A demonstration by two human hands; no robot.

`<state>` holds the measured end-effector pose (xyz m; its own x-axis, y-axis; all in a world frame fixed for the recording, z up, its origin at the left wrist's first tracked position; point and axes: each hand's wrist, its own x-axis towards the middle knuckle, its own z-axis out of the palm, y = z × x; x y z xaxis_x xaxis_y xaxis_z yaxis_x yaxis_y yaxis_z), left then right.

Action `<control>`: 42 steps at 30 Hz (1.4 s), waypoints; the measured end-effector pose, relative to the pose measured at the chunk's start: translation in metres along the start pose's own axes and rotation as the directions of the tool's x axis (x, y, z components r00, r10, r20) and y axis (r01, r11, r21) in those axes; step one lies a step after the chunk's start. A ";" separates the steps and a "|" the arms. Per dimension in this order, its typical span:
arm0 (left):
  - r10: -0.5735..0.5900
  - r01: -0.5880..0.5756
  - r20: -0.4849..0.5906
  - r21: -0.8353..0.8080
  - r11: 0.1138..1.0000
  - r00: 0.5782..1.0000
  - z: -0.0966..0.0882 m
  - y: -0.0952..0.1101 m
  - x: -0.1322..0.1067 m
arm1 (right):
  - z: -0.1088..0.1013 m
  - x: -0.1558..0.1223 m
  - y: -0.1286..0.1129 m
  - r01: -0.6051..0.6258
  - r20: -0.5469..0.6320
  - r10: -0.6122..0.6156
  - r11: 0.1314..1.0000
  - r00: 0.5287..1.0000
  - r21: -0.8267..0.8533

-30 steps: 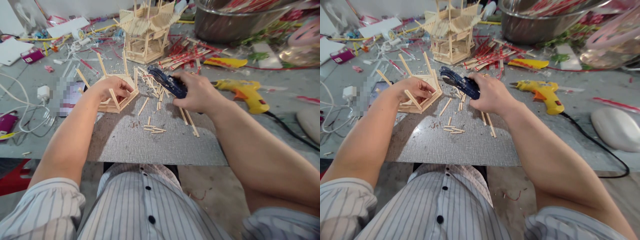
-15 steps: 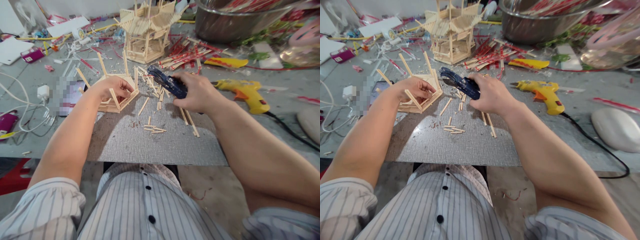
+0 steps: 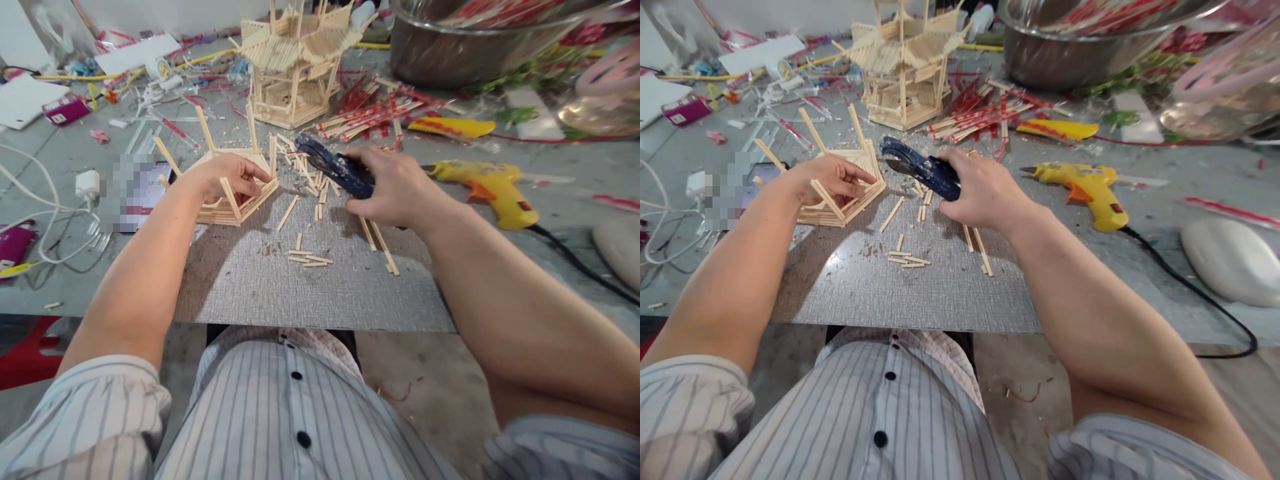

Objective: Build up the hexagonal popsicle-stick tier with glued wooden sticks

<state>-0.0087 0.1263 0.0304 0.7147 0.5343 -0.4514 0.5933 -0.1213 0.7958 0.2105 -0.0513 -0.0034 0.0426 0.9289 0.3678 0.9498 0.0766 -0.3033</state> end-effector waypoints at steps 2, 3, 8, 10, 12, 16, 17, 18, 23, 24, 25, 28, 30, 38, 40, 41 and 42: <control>0.003 -0.003 0.002 0.008 1.000 1.000 0.001 0.001 -0.002 | -0.002 0.000 -0.002 -0.007 0.011 0.007 1.000 1.000 0.001; 0.005 -0.005 0.001 0.017 1.000 1.000 0.000 0.001 -0.002 | -0.002 0.000 -0.003 -0.011 0.016 0.011 1.000 1.000 0.002; 0.048 -0.047 -0.024 0.016 0.999 0.999 -0.003 0.000 -0.004 | -0.006 0.000 -0.007 -0.033 0.041 0.032 0.999 0.999 0.019; 0.082 -0.081 -0.041 0.012 0.997 0.996 -0.005 0.001 -0.005 | -0.007 0.000 -0.009 -0.032 0.044 0.031 0.999 0.999 0.029; 0.110 -0.108 -0.056 0.022 0.994 0.992 -0.006 0.002 -0.008 | -0.008 0.000 -0.009 -0.037 0.042 0.036 0.999 0.998 0.032; 0.169 -0.165 -0.090 0.049 0.985 0.982 -0.009 0.009 -0.018 | -0.007 -0.001 -0.008 -0.044 0.042 0.042 0.998 0.998 0.041; 0.198 -0.193 -0.106 0.055 0.980 0.975 -0.011 0.011 -0.022 | -0.006 -0.001 -0.007 -0.036 0.033 0.034 0.998 0.999 0.050; 0.241 -0.234 -0.133 0.066 0.970 0.961 -0.013 0.013 -0.026 | -0.005 0.000 -0.006 -0.024 0.018 0.023 0.998 1.000 0.062; 0.577 -0.555 -0.280 0.160 0.816 0.768 -0.015 0.026 -0.048 | 0.002 0.002 0.002 0.011 -0.074 -0.004 0.995 0.997 0.101; 0.612 -0.591 -0.268 0.161 0.790 0.744 -0.012 0.029 -0.051 | 0.003 0.002 0.002 0.013 -0.085 -0.004 0.995 0.996 0.100; 0.626 -0.605 -0.235 0.161 0.780 0.744 -0.007 0.031 -0.054 | 0.003 0.003 0.002 0.016 -0.101 -0.006 0.995 0.995 0.098; 0.622 -0.590 -0.120 0.221 0.777 0.774 0.013 0.034 -0.054 | 0.004 0.003 0.001 0.042 -0.149 -0.028 0.995 0.988 0.094; 0.620 -0.566 -0.082 0.327 0.756 0.780 0.023 0.033 -0.050 | 0.004 0.003 -0.001 0.057 -0.167 -0.041 0.994 0.985 0.091; 0.750 -0.384 -0.212 0.753 0.534 0.627 0.045 0.033 -0.048 | 0.003 0.004 -0.002 0.036 -0.158 -0.025 0.997 0.987 0.067; 0.776 -0.355 -0.199 0.803 0.479 0.598 0.051 0.033 -0.048 | 0.004 0.003 -0.001 0.031 -0.165 -0.020 0.998 0.986 0.060; 0.787 -0.350 -0.186 0.819 0.455 0.588 0.054 0.033 -0.048 | 0.004 0.003 -0.002 0.032 -0.166 -0.022 0.998 0.986 0.056; 0.795 -0.349 -0.172 0.830 0.435 0.582 0.057 0.032 -0.047 | 0.005 0.003 -0.002 0.034 -0.167 -0.025 0.998 0.986 0.052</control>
<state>-0.0018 0.0496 0.0538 0.8240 0.3584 0.4388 0.3161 -0.9336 0.1689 0.2071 -0.0469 -0.0055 0.0701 0.8532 0.5169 0.9333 0.1269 -0.3359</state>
